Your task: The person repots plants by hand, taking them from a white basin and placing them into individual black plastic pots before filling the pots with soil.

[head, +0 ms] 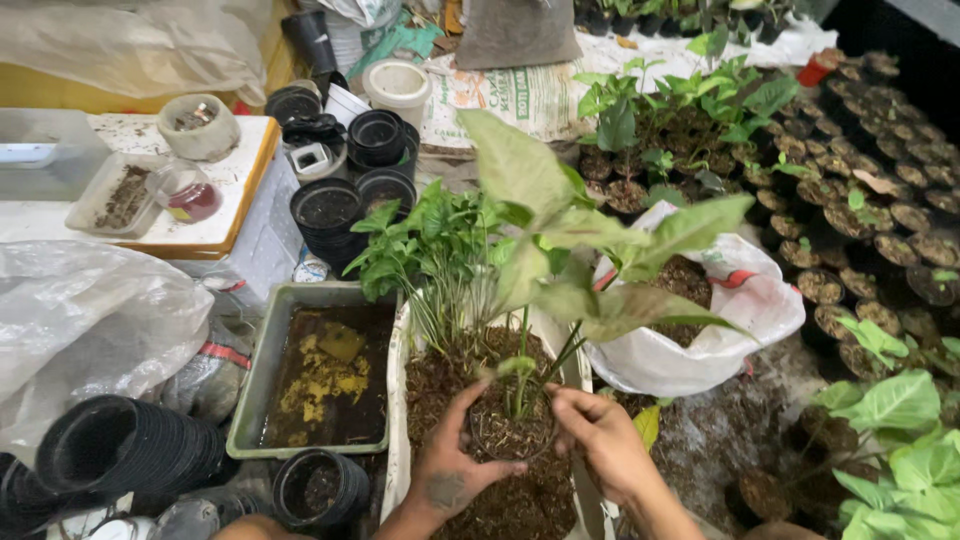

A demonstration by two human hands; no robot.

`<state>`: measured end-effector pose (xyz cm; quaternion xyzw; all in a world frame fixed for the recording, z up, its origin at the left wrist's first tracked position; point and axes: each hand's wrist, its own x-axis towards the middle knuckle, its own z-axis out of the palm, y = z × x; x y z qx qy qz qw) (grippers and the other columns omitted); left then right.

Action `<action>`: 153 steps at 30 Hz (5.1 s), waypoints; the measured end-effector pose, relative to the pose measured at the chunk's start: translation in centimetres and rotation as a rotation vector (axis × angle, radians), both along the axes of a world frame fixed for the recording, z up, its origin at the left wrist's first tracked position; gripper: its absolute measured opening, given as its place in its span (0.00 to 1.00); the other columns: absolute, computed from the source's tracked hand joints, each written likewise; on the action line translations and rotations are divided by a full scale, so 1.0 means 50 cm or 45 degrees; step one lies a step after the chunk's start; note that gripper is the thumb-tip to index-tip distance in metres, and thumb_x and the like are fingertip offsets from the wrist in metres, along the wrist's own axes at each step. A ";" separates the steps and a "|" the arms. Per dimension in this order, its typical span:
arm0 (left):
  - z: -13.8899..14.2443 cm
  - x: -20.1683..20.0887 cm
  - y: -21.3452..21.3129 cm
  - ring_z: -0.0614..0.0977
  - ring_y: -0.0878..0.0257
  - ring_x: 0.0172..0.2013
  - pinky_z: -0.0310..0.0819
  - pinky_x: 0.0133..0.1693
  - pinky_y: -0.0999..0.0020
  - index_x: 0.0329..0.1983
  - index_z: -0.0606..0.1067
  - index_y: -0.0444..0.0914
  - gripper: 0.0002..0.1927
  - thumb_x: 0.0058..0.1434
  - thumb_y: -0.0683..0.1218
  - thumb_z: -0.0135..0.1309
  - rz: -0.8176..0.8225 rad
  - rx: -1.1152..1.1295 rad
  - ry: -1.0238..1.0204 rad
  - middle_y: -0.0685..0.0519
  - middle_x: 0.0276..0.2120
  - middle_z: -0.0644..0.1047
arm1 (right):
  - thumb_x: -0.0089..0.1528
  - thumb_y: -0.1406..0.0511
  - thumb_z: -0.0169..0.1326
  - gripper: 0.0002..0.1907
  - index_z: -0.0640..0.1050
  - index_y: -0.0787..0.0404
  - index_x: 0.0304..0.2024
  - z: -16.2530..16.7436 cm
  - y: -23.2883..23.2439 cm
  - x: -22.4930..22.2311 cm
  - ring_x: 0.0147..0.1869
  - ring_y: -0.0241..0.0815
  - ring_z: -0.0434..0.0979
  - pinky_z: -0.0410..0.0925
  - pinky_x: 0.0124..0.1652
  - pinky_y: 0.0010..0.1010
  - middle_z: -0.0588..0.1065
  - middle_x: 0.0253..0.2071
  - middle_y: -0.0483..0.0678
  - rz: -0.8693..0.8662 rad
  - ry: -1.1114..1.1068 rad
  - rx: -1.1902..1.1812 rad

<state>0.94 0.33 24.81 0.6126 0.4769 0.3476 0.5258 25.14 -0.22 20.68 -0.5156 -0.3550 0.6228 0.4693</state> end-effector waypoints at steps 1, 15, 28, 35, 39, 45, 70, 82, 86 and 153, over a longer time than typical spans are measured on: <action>-0.002 0.004 0.001 0.82 0.54 0.57 0.78 0.57 0.62 0.71 0.61 0.42 0.57 0.38 0.53 0.76 0.043 0.108 0.020 0.46 0.59 0.76 | 0.69 0.62 0.51 0.25 0.73 0.70 0.66 -0.003 -0.005 -0.016 0.41 0.32 0.74 0.68 0.41 0.23 0.74 0.40 0.45 -0.129 -0.007 0.167; -0.059 0.011 0.020 0.75 0.42 0.59 0.69 0.62 0.52 0.39 0.81 0.53 0.13 0.52 0.55 0.70 0.077 1.430 0.385 0.49 0.57 0.76 | 0.66 0.62 0.53 0.18 0.79 0.62 0.56 0.066 -0.029 -0.050 0.62 0.49 0.77 0.67 0.58 0.34 0.72 0.62 0.57 -0.040 -1.131 0.947; -0.098 0.024 0.011 0.78 0.43 0.57 0.79 0.54 0.55 0.44 0.82 0.41 0.18 0.52 0.52 0.70 0.111 1.185 0.356 0.41 0.56 0.75 | 0.56 0.70 0.62 0.11 0.84 0.65 0.42 0.021 -0.009 -0.042 0.50 0.43 0.75 0.69 0.46 0.34 0.76 0.48 0.54 -0.137 -0.784 0.916; -0.105 0.021 0.009 0.78 0.47 0.54 0.82 0.51 0.56 0.51 0.78 0.29 0.34 0.47 0.54 0.76 0.293 0.912 0.243 0.37 0.54 0.71 | 0.57 0.68 0.57 0.23 0.76 0.63 0.56 0.044 -0.012 -0.067 0.32 0.44 0.84 0.78 0.32 0.35 0.81 0.34 0.51 -0.083 -0.341 0.082; -0.094 0.001 0.010 0.74 0.43 0.59 0.81 0.54 0.55 0.56 0.72 0.32 0.36 0.51 0.54 0.74 0.023 1.026 0.343 0.37 0.58 0.66 | 0.63 0.64 0.60 0.17 0.76 0.74 0.46 0.020 -0.015 -0.066 0.27 0.47 0.84 0.79 0.27 0.35 0.80 0.32 0.58 -0.177 -0.641 0.084; -0.095 -0.027 0.017 0.66 0.34 0.63 0.71 0.56 0.44 0.55 0.74 0.33 0.32 0.52 0.52 0.73 -0.254 0.920 0.275 0.35 0.66 0.61 | 0.61 0.65 0.55 0.21 0.74 0.66 0.55 0.019 0.002 -0.014 0.40 0.37 0.84 0.80 0.23 0.35 0.79 0.45 0.55 -0.090 -0.130 0.083; -0.106 -0.020 0.013 0.72 0.40 0.58 0.75 0.57 0.48 0.45 0.86 0.49 0.17 0.51 0.53 0.73 -0.189 1.340 0.605 0.46 0.56 0.73 | 0.58 0.68 0.59 0.28 0.68 0.60 0.60 0.040 -0.025 -0.047 0.48 0.56 0.83 0.75 0.36 0.55 0.77 0.54 0.54 -0.151 -0.252 -0.084; -0.089 -0.041 -0.020 0.66 0.40 0.66 0.85 0.50 0.60 0.34 0.86 0.57 0.07 0.51 0.53 0.72 -0.570 1.420 0.490 0.45 0.58 0.64 | 0.64 0.60 0.58 0.18 0.80 0.64 0.53 -0.045 0.000 0.029 0.38 0.45 0.79 0.73 0.36 0.35 0.81 0.42 0.55 0.305 -0.198 -0.038; -0.080 -0.042 -0.013 0.70 0.41 0.67 0.83 0.50 0.60 0.38 0.81 0.57 0.13 0.51 0.53 0.73 -0.536 1.474 0.377 0.49 0.60 0.65 | 0.65 0.60 0.56 0.20 0.78 0.64 0.55 -0.053 0.000 0.070 0.40 0.47 0.79 0.73 0.39 0.36 0.80 0.43 0.56 0.116 -0.260 0.069; 0.001 -0.030 0.001 0.79 0.36 0.55 0.83 0.49 0.51 0.51 0.78 0.41 0.27 0.48 0.49 0.74 -0.115 1.241 0.272 0.46 0.56 0.73 | 0.55 0.61 0.64 0.26 0.77 0.59 0.55 0.197 -0.062 -0.065 0.62 0.55 0.70 0.61 0.58 0.51 0.72 0.56 0.53 0.241 -1.510 1.421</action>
